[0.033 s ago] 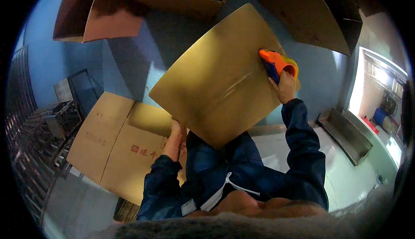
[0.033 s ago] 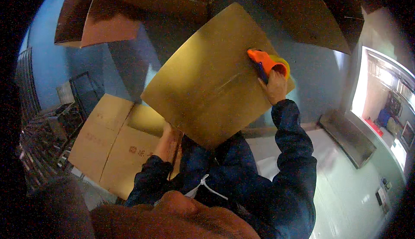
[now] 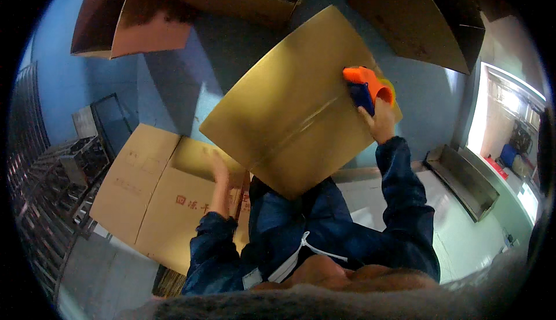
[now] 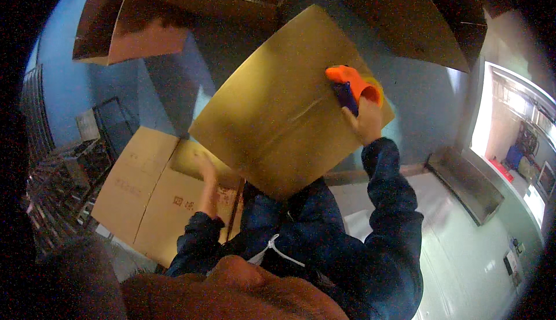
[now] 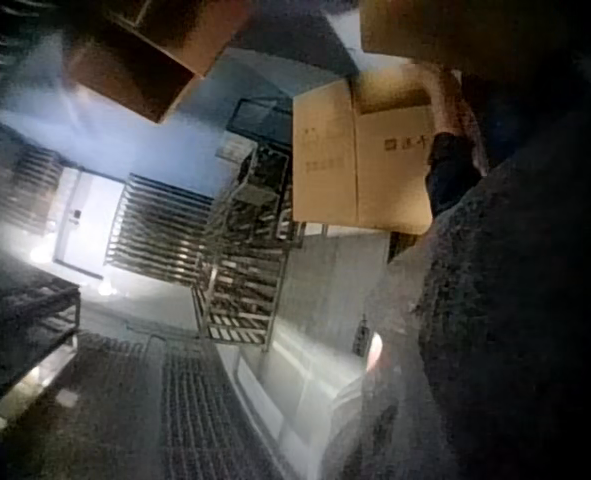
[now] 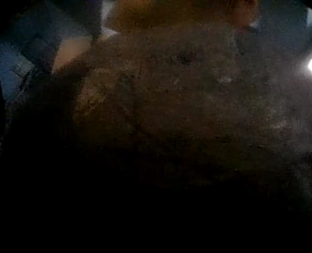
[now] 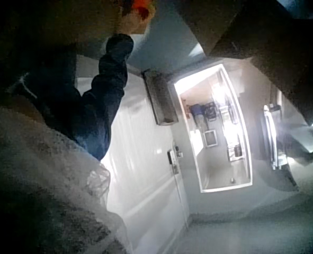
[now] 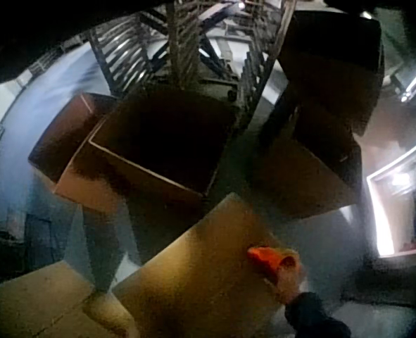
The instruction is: The person walks into a storage area and begins assembling and sealing cardboard boxes. They use a handheld tape dispenser to apply tape to the flaps of multiple boxes, folding them closed and securing them one by one.
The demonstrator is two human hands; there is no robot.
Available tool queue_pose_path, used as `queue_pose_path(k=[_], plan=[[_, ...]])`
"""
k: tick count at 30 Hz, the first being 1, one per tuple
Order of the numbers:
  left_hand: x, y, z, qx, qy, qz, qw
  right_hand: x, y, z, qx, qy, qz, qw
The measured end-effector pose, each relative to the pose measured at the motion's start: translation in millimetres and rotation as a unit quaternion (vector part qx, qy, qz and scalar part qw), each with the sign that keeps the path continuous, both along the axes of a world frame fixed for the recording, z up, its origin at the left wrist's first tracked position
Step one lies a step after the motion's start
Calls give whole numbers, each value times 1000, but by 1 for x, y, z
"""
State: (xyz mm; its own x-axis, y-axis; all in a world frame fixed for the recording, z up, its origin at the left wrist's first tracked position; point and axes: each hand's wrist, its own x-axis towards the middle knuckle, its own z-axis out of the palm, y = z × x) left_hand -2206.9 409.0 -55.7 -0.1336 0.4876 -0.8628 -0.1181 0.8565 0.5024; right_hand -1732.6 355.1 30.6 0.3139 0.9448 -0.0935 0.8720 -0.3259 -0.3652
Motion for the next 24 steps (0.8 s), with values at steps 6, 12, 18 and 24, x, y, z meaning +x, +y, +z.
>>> queue_pose_path(k=[6, 12, 18, 24], plan=[[97, 85, 80, 227, -117, -321, 912, -77, -16, 48, -86, 417, -16, 905], [168, 106, 96, -100, -433, -323, 836, -98, -17, 70, -109, 502, -1, 858], [171, 112, 94, -173, -387, -337, 841, -102, -19, 66, -117, 533, -14, 838], [172, 116, 96, -188, -476, -290, 809, -101, -12, 61, -70, 523, -19, 849]])
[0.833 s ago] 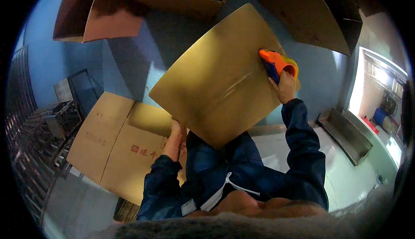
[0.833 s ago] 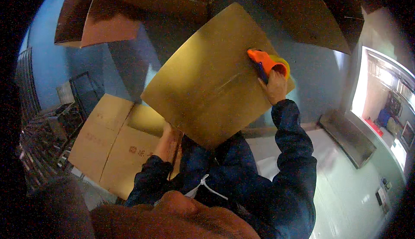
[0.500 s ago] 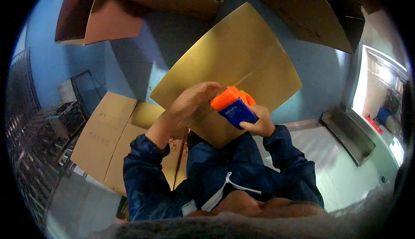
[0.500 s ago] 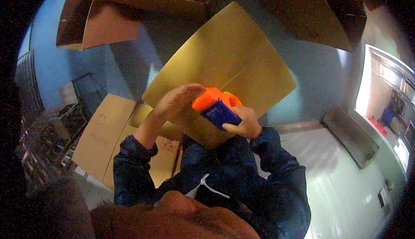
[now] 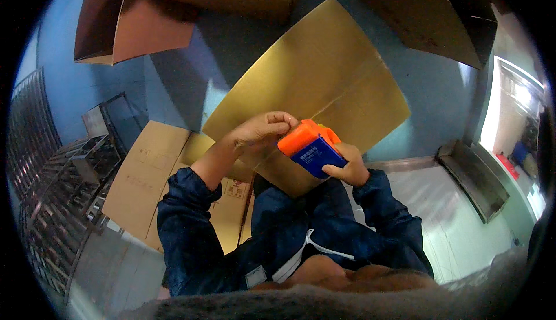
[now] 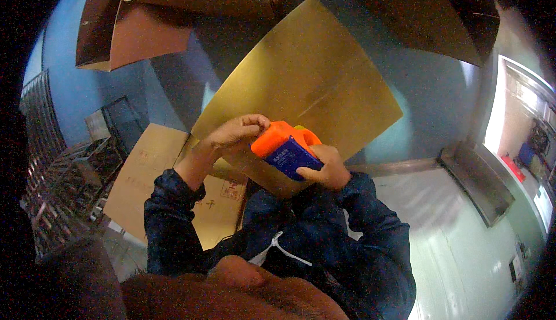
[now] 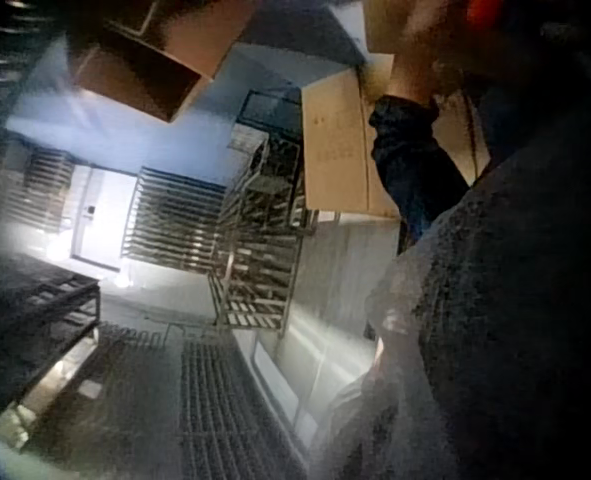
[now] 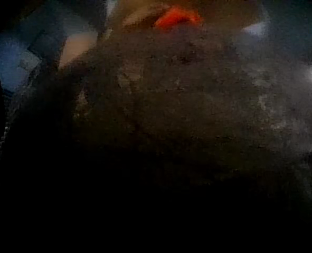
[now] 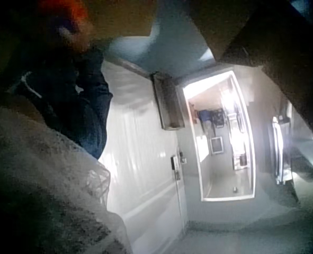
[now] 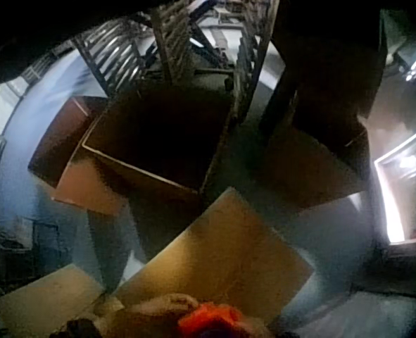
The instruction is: The person walks into a storage area and begins assembling and sealing cardboard boxes. They use a handheld tape dispenser to apply tape to the flaps of multiple boxes, folding them closed and securing them one by one.
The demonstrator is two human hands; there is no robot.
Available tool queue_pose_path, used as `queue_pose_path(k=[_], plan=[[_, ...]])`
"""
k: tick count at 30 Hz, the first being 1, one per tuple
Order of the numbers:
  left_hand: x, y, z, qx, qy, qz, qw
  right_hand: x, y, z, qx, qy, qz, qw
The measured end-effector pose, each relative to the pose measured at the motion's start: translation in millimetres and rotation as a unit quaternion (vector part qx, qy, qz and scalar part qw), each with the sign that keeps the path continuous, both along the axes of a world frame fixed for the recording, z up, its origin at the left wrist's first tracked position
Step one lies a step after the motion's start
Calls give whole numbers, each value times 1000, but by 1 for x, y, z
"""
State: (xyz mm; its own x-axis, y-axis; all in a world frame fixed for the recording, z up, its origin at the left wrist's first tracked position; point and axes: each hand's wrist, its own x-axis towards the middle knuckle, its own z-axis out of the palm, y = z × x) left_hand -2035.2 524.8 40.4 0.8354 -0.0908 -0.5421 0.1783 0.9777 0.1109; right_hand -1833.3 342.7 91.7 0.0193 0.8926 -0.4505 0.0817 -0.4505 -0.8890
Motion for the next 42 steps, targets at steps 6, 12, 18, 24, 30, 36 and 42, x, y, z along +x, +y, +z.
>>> queue_pose_path(k=[6, 12, 18, 24, 30, 36, 42], plan=[[-5, 0, -14, -10, -75, 7, 997, 2, 5, -1, 81, -60, 65, 993], [-6, 10, -16, 1, -76, 98, 992, 0, 19, -4, -44, 15, 43, 998], [-9, 46, -15, 165, 73, -54, 982, -13, 38, -4, -74, -25, -9, 997], [-29, 130, -38, 415, 166, 27, 894, -12, 57, -5, -169, -51, -30, 984], [-29, 170, -52, 310, 161, 88, 933, -17, 93, -27, -114, -41, -89, 989], [-23, 171, -69, 491, 243, 16, 836, -19, 105, -28, -145, -33, -92, 985], [-3, 162, -140, 560, 308, -61, 767, -20, 119, -38, -103, -111, -63, 986]])
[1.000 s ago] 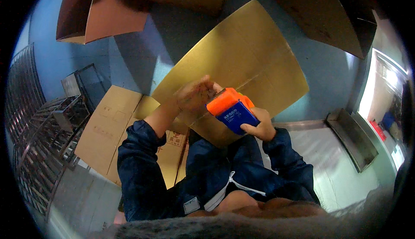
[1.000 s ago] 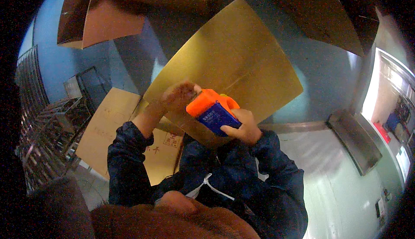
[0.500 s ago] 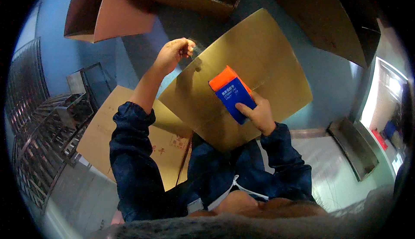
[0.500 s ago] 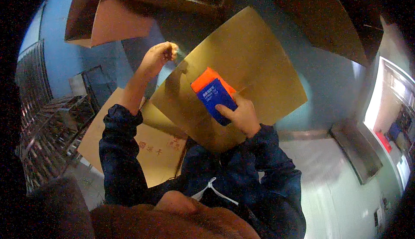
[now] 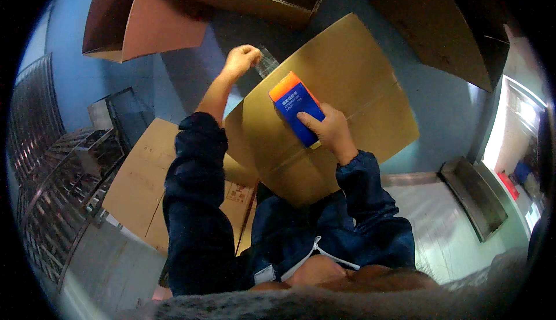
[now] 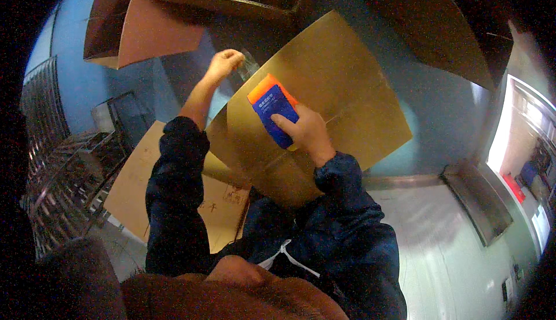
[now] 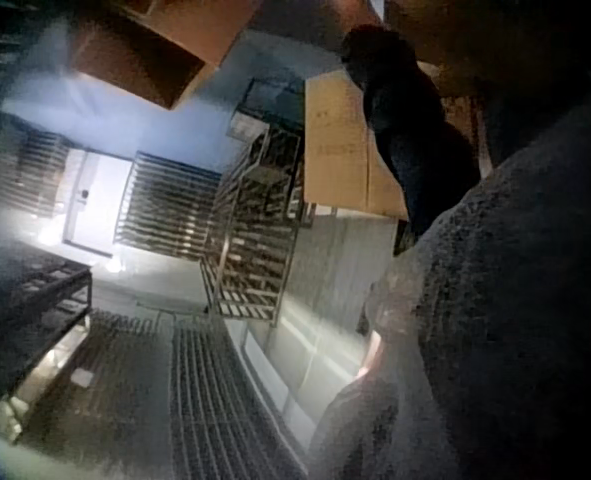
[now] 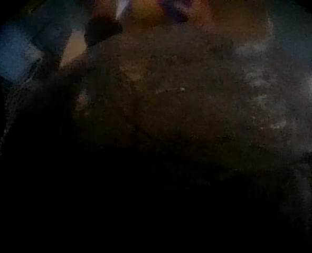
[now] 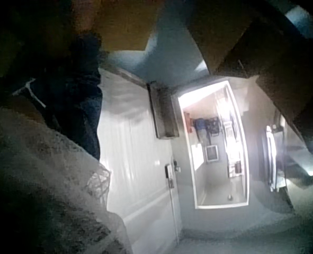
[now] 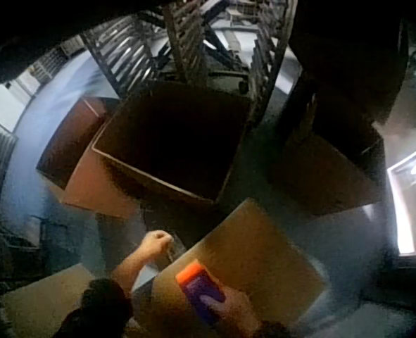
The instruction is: The person walks into a storage area and begins assembling and sealing cardboard boxes. They use a handheld tape dispenser to apply tape to the flaps of multiple boxes, folding them closed and securing them one by one.
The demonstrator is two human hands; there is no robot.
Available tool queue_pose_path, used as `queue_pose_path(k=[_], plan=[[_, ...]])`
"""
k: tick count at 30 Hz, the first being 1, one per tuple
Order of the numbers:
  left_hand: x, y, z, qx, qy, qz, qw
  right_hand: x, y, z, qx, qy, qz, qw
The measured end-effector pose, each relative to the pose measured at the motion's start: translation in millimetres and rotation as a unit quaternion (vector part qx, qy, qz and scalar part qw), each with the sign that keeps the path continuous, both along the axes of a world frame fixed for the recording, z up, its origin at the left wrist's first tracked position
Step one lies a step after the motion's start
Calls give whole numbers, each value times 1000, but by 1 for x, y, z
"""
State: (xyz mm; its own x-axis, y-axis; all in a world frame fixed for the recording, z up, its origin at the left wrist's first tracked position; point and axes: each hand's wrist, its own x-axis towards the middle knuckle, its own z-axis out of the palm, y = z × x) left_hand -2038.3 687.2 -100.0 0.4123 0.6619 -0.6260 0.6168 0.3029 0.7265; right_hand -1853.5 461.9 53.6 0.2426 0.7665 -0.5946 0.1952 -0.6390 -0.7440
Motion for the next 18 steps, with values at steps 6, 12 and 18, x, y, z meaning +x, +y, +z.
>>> queue_pose_path(k=[6, 12, 18], plan=[[13, -40, -28, 103, 153, -164, 969, 0, 4, 4, -33, -32, 10, 999], [-7, -89, 39, 209, 89, 17, 974, 0, 11, 1, -33, -42, 19, 998], [1, -112, 54, 350, 223, 24, 910, 19, -47, -3, -6, -15, 28, 999]])
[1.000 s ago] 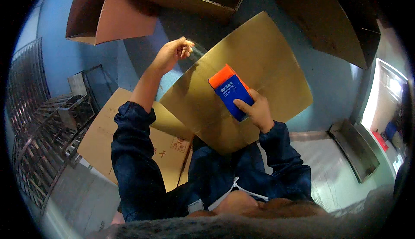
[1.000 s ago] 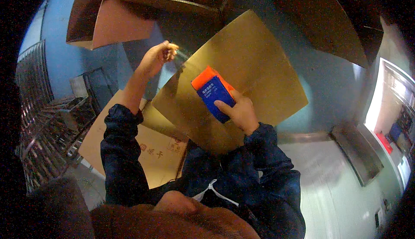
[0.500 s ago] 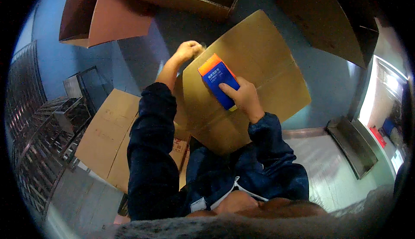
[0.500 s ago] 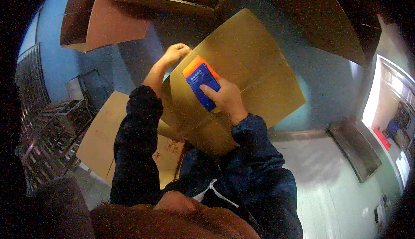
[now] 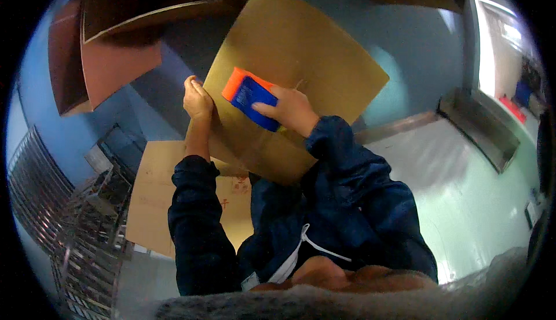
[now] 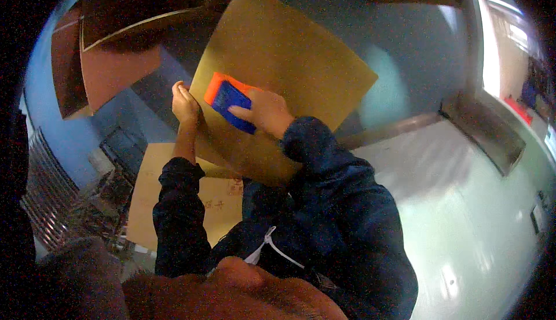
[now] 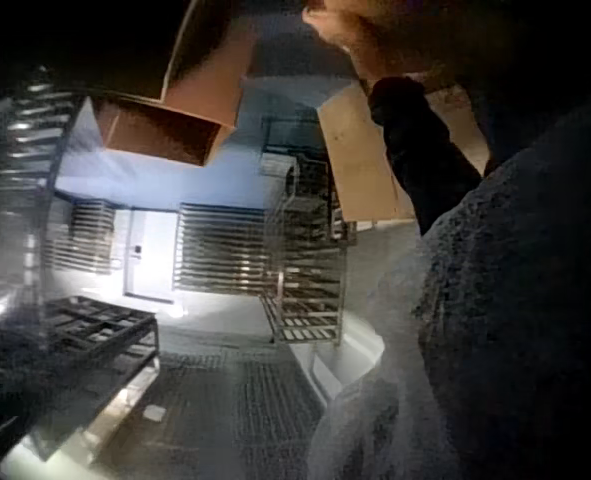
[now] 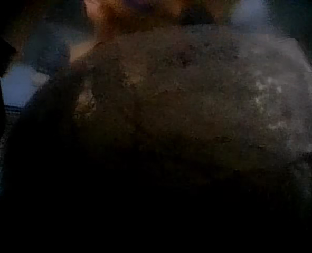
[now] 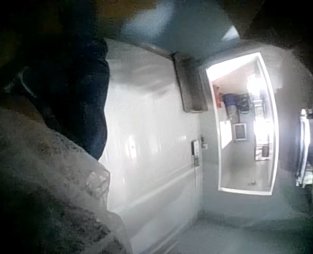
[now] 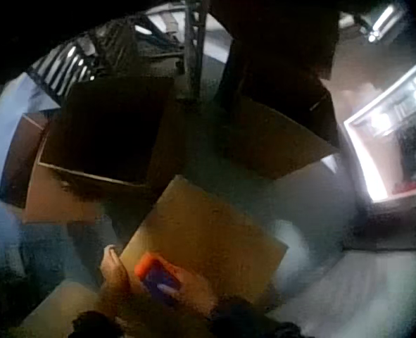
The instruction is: The person walks into a storage area and begins assembling and sealing cardboard boxes. They use a handheld tape dispenser to apply tape to the flaps of multiple boxes, folding them closed and securing them one by one.
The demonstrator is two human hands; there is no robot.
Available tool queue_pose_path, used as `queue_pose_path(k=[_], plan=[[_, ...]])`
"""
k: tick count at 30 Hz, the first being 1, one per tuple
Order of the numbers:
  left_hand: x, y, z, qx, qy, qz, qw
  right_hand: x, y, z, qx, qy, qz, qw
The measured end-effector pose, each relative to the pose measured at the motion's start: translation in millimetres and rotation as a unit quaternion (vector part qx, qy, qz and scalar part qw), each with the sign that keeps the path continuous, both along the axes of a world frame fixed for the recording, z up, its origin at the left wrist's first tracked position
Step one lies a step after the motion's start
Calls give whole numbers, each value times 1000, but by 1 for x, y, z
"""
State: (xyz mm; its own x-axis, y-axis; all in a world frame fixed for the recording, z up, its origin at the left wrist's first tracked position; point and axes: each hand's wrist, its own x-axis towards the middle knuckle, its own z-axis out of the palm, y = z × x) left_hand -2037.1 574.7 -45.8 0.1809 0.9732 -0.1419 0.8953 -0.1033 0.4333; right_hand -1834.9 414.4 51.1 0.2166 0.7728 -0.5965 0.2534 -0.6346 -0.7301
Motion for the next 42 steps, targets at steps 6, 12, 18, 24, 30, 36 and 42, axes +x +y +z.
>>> queue_pose_path(k=[6, 12, 18, 24, 30, 36, 42], plan=[[1, 6, -6, -4, 26, 4, 1000, 61, -222, 46, -144, 10, -35, 989], [-4, 3, -13, 45, 11, -28, 999, 72, -367, 1, -294, 3, -100, 951], [-6, 8, -14, 52, 10, -67, 996, 39, -327, -65, -284, -54, -95, 953], [-7, 4, -12, 44, -11, -96, 994, -38, -282, -108, -247, -118, -192, 943], [-15, 15, -21, 44, -17, -142, 989, -83, -322, -107, -144, -23, -555, 819], [-3, 5, 12, -313, -95, 39, 944, -52, -284, -91, -148, -137, -449, 871], [38, -126, 24, -526, -115, -81, 839, 14, -429, -89, -153, -253, -544, 785]])
